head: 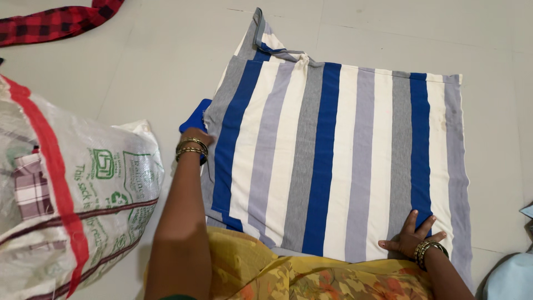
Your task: The person picks up a striped polo shirt from the floor and proceeds to fold it by smoothing the fabric and bringing the sides and sleeves together before folding the bottom up.
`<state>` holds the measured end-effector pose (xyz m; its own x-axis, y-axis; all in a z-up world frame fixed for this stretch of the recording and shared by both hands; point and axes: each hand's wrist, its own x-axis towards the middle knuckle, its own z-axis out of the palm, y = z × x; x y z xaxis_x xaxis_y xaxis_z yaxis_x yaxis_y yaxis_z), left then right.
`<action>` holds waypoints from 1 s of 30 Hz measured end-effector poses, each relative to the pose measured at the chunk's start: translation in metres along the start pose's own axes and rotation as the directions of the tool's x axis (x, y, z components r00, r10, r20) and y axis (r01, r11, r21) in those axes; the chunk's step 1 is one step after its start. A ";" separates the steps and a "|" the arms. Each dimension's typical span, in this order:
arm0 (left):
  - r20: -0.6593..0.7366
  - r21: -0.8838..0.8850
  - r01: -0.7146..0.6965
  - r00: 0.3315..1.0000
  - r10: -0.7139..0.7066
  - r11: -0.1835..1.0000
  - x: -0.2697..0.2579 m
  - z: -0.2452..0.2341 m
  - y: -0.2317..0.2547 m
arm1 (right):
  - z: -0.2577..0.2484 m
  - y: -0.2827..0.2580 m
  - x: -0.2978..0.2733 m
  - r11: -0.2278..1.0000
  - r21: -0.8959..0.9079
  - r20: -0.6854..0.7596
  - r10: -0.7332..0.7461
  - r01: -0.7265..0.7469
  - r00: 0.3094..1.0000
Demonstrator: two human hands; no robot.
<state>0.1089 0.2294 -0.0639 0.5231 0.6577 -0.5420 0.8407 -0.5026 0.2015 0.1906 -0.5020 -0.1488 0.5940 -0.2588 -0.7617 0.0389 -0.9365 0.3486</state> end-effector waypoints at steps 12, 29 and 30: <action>0.163 0.218 -0.267 0.958 0.235 0.939 -0.090 0.000 0.031 | -0.006 -0.004 -0.011 0.998 -0.061 -0.068 -0.034 0.030 0.997; 0.270 0.561 0.169 0.888 -0.372 0.810 -0.145 0.020 -0.031 | -0.008 0.008 -0.018 0.998 -0.021 -0.166 -0.063 0.060 0.984; 0.243 0.550 0.203 0.889 -0.387 0.810 -0.144 0.018 -0.030 | -0.010 0.012 -0.018 0.999 -0.006 -0.167 -0.051 0.050 0.985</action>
<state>0.0059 0.1400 -0.0063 0.1057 0.6433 -0.7582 0.7105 -0.5823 -0.3950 0.1882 -0.5064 -0.1259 0.7173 -0.1677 -0.6762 0.0734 -0.9470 0.3128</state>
